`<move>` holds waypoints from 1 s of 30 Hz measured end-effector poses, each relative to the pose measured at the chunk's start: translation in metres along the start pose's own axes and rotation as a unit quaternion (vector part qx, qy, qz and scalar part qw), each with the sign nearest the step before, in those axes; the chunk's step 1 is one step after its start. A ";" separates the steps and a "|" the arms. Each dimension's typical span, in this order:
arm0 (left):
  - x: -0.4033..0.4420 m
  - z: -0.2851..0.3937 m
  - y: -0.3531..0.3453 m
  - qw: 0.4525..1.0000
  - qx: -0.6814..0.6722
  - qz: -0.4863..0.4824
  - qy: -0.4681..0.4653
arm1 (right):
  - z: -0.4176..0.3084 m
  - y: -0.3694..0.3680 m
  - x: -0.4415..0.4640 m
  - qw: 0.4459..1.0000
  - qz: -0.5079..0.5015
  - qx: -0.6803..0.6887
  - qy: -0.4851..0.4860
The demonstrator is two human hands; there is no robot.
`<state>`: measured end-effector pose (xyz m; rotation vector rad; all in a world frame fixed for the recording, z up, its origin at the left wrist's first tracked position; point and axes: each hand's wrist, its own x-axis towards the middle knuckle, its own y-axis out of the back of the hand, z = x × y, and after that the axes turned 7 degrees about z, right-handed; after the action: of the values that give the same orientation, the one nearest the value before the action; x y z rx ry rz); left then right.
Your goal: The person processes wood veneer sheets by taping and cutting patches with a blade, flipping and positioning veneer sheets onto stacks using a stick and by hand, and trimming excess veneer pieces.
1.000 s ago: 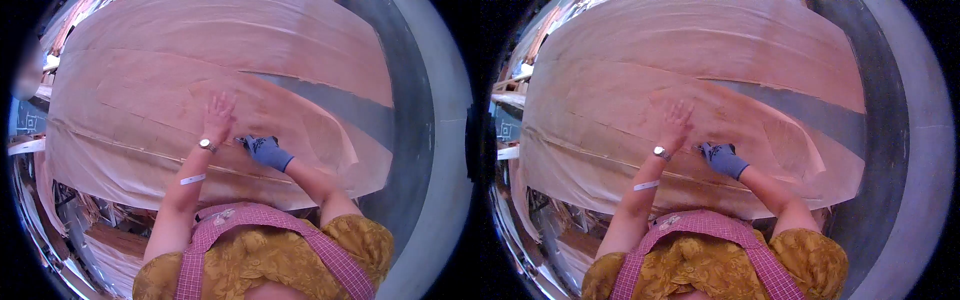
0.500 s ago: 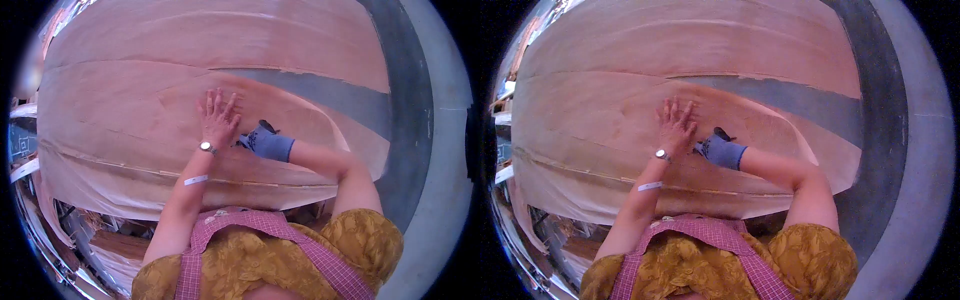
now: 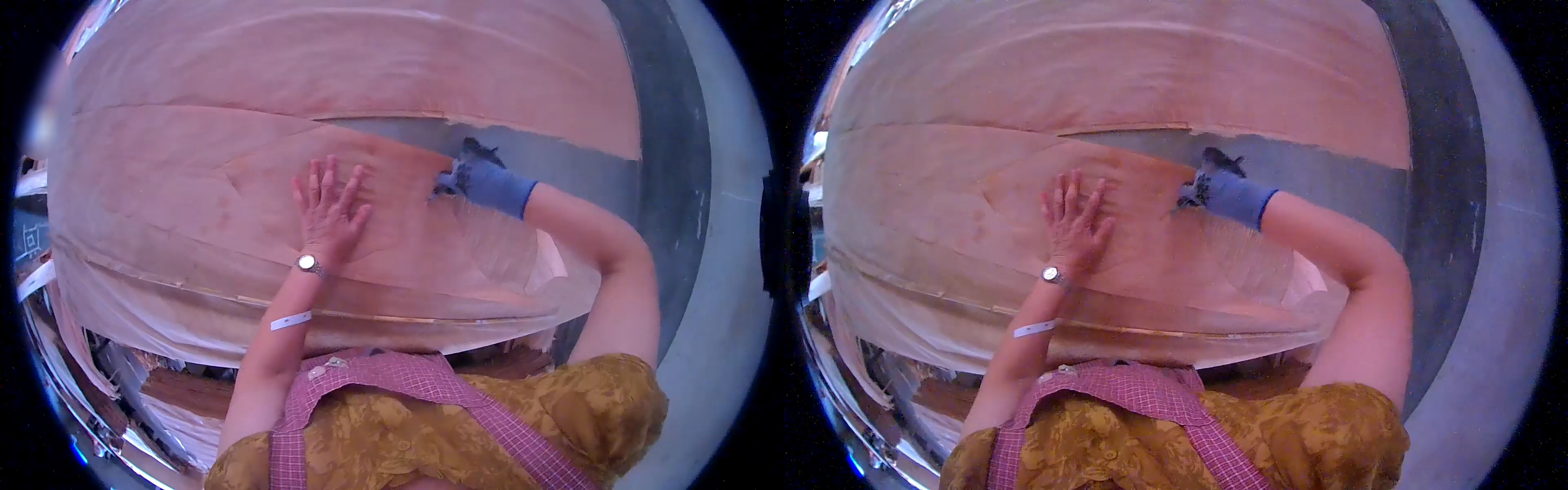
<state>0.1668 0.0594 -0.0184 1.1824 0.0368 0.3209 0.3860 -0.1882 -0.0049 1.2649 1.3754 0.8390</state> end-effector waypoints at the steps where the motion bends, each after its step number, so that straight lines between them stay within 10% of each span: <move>1: 0.000 0.001 0.001 1.000 0.001 -0.003 0.000 | -0.003 0.033 0.002 0.996 -0.077 -0.038 -0.031; 11: 0.002 0.003 0.005 1.000 0.019 0.000 -0.002 | 0.063 0.067 -0.031 0.964 -0.179 -0.168 -0.100; 18: -0.003 -0.004 -0.004 1.000 0.020 0.011 -0.020 | 0.119 0.026 -0.118 0.943 -0.053 -0.211 -0.253; 21: -0.005 -0.001 -0.001 1.000 0.019 0.004 -0.013 | 0.069 0.011 -0.140 0.920 0.140 -0.068 -0.361; 26: -0.006 0.000 0.003 0.998 0.045 0.021 -0.034 | -0.038 -0.013 -0.138 0.844 0.059 -0.013 -0.533; 30: -0.009 0.000 0.004 0.998 0.056 -0.003 -0.020 | -0.130 -0.038 -0.122 0.844 0.210 0.203 -0.450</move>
<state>0.1570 0.0583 -0.0160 1.2990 0.0245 0.2926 0.2395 -0.2948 0.0141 1.9895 0.5056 0.1207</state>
